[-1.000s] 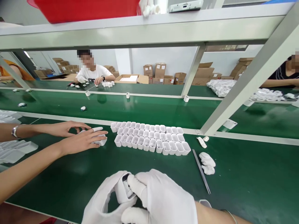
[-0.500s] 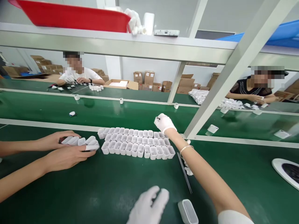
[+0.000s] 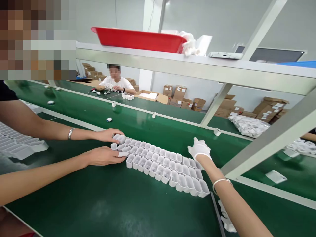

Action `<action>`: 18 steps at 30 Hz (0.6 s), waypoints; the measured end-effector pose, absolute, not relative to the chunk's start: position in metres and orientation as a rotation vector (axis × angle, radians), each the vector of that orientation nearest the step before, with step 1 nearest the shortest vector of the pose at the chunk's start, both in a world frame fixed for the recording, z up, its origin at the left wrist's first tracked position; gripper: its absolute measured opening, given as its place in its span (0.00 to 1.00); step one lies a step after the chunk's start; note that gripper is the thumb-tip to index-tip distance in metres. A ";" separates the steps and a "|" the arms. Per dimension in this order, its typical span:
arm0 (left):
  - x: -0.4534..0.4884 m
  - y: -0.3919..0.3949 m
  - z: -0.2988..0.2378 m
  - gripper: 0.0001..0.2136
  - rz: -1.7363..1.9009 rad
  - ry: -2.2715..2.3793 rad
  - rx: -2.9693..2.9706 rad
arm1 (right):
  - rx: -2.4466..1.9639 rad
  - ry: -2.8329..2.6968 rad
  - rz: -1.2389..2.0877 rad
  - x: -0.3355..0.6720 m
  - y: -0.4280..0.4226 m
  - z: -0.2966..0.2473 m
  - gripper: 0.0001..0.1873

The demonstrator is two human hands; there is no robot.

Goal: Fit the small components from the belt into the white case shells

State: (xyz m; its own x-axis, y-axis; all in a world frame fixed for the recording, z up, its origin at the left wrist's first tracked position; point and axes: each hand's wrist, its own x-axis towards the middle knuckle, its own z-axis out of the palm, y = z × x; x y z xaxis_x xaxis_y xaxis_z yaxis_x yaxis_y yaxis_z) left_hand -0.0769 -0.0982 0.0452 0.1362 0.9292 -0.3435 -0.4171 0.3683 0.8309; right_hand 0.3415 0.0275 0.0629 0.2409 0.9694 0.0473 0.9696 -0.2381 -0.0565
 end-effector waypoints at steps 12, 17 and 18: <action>-0.095 -0.109 0.043 0.11 1.004 0.942 0.805 | -1.982 -2.387 0.306 0.213 0.019 0.075 0.24; -0.091 -0.096 0.042 0.09 0.951 0.943 0.835 | -1.829 -2.454 0.460 0.119 0.045 0.095 0.19; -0.091 -0.093 0.044 0.06 0.924 0.943 0.829 | -1.797 -2.462 0.492 0.098 0.051 0.099 0.18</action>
